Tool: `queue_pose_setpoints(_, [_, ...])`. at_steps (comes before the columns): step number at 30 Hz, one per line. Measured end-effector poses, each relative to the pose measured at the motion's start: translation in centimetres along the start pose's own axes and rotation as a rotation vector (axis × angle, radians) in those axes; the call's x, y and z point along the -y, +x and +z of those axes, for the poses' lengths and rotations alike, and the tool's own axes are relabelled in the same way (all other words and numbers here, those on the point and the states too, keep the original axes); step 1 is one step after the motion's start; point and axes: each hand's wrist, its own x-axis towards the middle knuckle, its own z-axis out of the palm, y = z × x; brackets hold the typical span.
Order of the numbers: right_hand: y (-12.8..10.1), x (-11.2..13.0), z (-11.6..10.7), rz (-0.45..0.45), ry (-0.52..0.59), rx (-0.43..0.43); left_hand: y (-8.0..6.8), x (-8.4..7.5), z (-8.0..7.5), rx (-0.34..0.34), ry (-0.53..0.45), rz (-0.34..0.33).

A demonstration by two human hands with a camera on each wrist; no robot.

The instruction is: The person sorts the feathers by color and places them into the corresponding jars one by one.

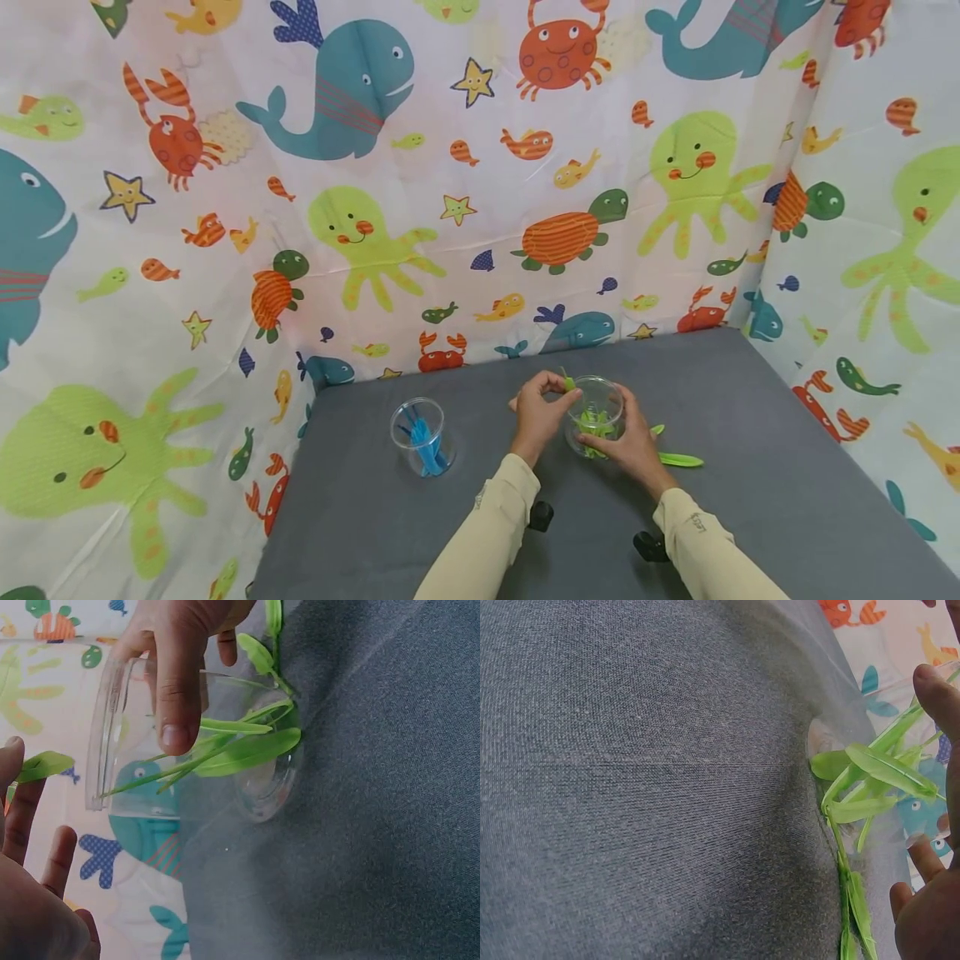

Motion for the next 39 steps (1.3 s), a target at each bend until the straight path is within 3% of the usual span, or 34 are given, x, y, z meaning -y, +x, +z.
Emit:
queue_pose_setpoints(11, [0.1, -0.2, 0.0, 0.003, -0.024, -0.002, 0.2, 1.0, 1.3, -0.044, 0.088, 0.007])
queue_pose_setpoints(17, [0.4, -0.5, 0.1, -0.011, -0.028, 0.005, 0.2, 1.6, 1.4, -0.035, 0.108, 0.009])
queue_pose_setpoints(39, [0.7, -0.4, -0.1, -0.009, -0.03, 0.018, -0.4, 2.2, 0.5, 0.018, 0.042, 0.015])
